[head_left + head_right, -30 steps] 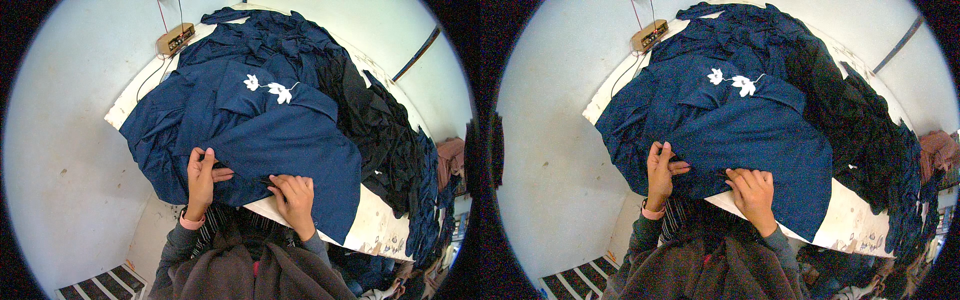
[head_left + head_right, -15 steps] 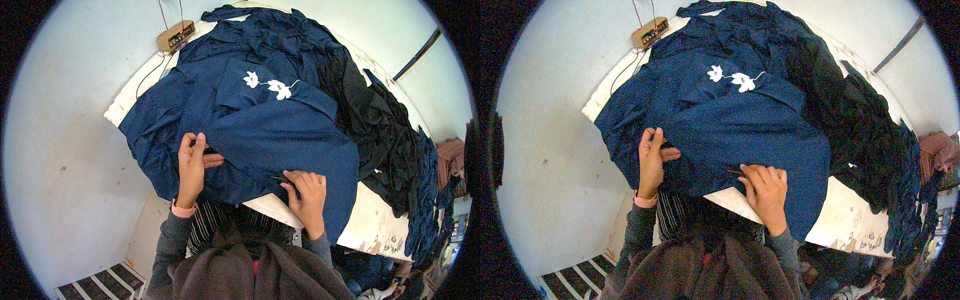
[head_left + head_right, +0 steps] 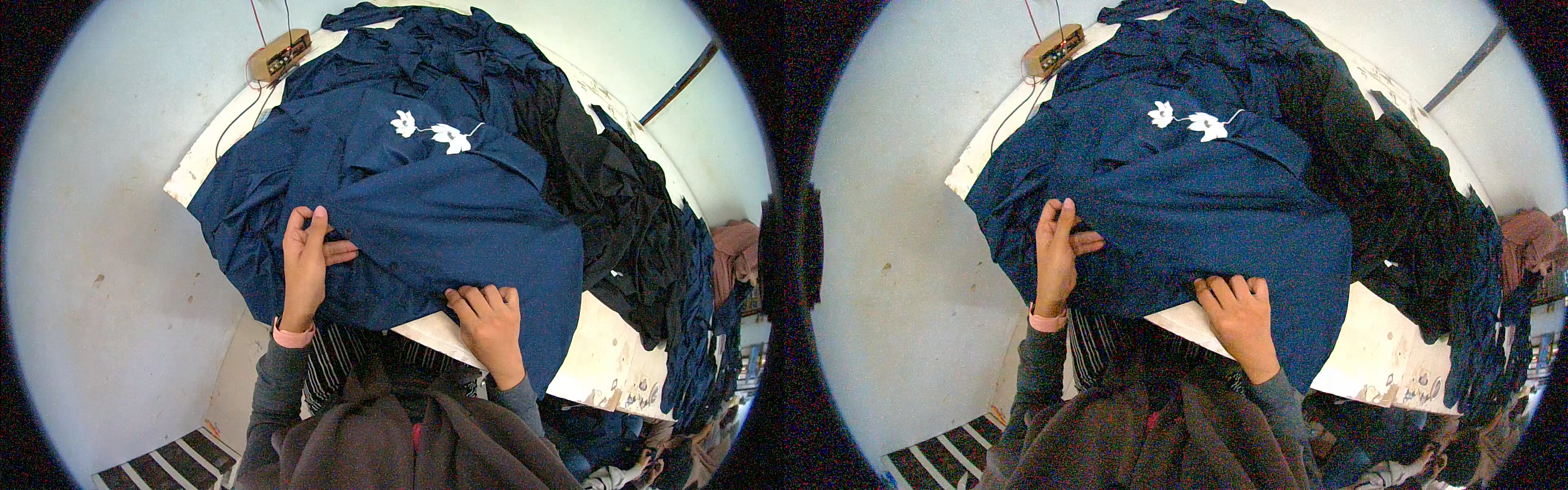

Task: The person uses a small blade to trim loose threads and tags from a dark blue garment laid on a table. They repeatedly lift and reposition the fabric to access different areas, then place the trimmed pieces aside.

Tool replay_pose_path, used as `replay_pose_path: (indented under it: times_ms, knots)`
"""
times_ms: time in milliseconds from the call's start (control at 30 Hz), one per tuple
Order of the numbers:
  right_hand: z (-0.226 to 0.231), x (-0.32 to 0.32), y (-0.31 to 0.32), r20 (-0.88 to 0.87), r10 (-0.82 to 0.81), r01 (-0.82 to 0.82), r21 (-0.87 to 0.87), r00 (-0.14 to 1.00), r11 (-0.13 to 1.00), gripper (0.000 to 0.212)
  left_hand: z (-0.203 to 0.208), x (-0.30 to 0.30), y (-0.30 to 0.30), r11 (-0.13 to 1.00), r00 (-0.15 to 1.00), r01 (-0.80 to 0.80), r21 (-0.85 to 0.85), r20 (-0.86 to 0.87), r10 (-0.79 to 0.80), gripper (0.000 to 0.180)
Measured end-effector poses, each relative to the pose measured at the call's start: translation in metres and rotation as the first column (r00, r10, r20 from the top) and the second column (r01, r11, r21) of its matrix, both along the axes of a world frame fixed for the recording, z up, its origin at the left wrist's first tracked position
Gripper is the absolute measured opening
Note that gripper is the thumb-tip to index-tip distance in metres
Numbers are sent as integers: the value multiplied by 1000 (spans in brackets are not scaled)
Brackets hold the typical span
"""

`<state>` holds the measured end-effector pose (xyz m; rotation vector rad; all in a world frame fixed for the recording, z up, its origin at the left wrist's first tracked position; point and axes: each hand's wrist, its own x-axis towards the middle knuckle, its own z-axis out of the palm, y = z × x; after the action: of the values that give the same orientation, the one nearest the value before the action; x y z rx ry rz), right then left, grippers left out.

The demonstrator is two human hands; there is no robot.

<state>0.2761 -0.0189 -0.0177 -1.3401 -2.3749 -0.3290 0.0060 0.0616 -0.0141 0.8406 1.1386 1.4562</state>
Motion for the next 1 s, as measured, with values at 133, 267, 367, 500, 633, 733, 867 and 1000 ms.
replay_pose_path:
  times_ms: [133, 267, 367, 500, 633, 733, 867, 1000]
  knots:
    - [4, 3, -1, -85, -25, 26, 9, 996, 1000, 27, 5, -7, 11, 999, 998, -30, 26, -50, 31, 28]
    - [9, 13, -9, -148, -100, 95, -41, 984, 995, 30, 3, -23, 43, 998, 994, -34, 45, -101, 38, 28]
    - [8, 19, -13, -124, -98, 89, -76, 987, 993, 31, 2, -35, 61, 998, 993, -22, 57, -111, 28, 28]
    - [6, 17, -15, -118, -69, 60, -79, 991, 995, 28, -5, -38, 71, 998, 991, -23, 58, -133, 31, 30]
    - [3, 12, -11, -69, -40, 35, -61, 997, 998, 26, -4, -36, 71, 998, 992, -33, 49, -118, 39, 31]
    - [-2, 10, -7, -49, 6, -8, -50, 999, 999, 26, -6, -37, 71, 998, 991, -28, 60, -127, 35, 31]
    - [-4, 6, -2, -67, 21, -25, -66, 998, 998, 26, -8, -38, 71, 998, 991, -25, 56, -126, 32, 30]
    - [-6, 6, -1, -123, 23, -36, -105, 992, 994, 25, -3, -35, 72, 999, 990, -32, 37, -136, 37, 26]
